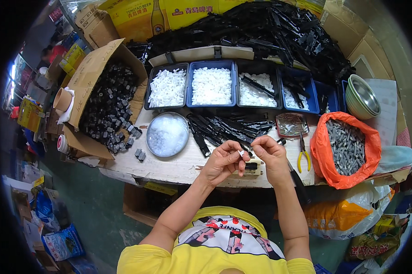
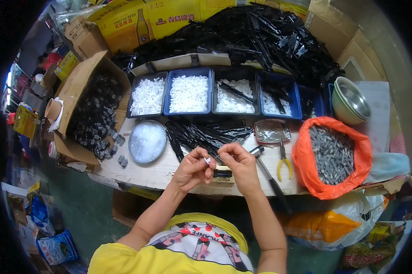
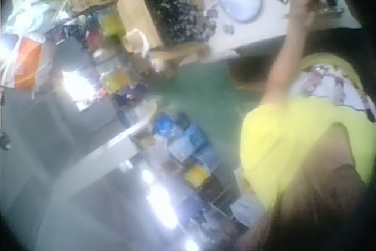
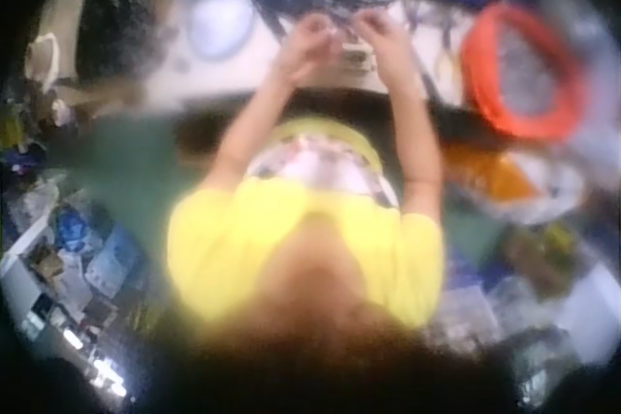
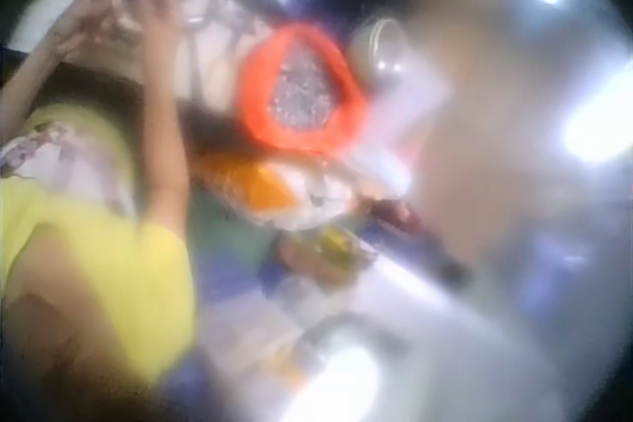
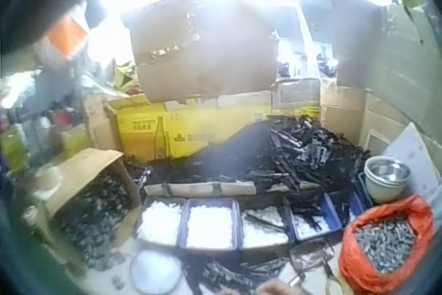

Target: The person assembles small metal components by inserting a cylindrical piece into a black metal frame and securing it with a hammer. They repeatedly pick up parts from trays and a bag, place them in a wooden jig, and strike them to complete the assembly.

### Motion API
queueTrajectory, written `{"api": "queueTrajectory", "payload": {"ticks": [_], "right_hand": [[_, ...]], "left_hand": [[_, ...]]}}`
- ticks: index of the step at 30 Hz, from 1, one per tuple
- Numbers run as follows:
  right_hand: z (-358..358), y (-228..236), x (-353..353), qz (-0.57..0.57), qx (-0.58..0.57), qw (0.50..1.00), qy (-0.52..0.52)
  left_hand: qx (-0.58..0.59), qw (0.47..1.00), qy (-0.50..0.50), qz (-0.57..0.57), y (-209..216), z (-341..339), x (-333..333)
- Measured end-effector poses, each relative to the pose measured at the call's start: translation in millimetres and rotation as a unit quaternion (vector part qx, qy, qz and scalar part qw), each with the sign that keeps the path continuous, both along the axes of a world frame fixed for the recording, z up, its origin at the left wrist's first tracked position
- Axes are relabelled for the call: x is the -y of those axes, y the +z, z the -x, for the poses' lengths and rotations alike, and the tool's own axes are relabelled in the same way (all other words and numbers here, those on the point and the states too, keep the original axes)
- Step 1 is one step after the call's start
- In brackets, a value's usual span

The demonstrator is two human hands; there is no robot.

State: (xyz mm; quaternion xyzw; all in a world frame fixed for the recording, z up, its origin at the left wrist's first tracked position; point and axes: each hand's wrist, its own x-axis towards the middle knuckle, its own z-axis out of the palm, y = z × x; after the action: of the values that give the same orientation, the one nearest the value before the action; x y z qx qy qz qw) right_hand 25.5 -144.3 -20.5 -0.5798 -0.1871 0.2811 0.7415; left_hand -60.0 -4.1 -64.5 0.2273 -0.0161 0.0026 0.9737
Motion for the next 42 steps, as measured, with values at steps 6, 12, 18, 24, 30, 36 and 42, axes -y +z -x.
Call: {"api": "queueTrajectory", "payload": {"ticks": [6, 12, 18, 24, 30, 36, 42], "right_hand": [[9, -7, -7, -0.042, -0.065, 0.997, -0.016], [11, -15, -8, -0.066, -0.076, 0.995, -0.017], [20, -14, -12, -0.054, -0.109, 0.992, -0.011], [24, -19, -15, 0.046, 0.155, 0.984, -0.076], [22, -13, -7, 0.108, 0.314, 0.938, -0.099], [30, -13, 0, 0.157, 0.451, 0.871, -0.117], [27, -15, 3, 0.194, 0.548, 0.806, -0.108]], "left_hand": [[0.003, 1.0, 0.008, -0.019, 0, 2, 3], [-0.022, 0.996, 0.063, -0.064, 3, 2, 7], [-0.041, 0.992, 0.097, -0.072, 0, 4, 9], [-0.032, 0.978, 0.13, -0.158, -1, 7, 11], [-0.028, 0.97, 0.138, -0.198, -8, 9, 9], [-0.033, 0.969, 0.153, -0.192, -14, 9, 13], [-0.06, 0.863, 0.231, -0.445, 0, 19, 9]]}}
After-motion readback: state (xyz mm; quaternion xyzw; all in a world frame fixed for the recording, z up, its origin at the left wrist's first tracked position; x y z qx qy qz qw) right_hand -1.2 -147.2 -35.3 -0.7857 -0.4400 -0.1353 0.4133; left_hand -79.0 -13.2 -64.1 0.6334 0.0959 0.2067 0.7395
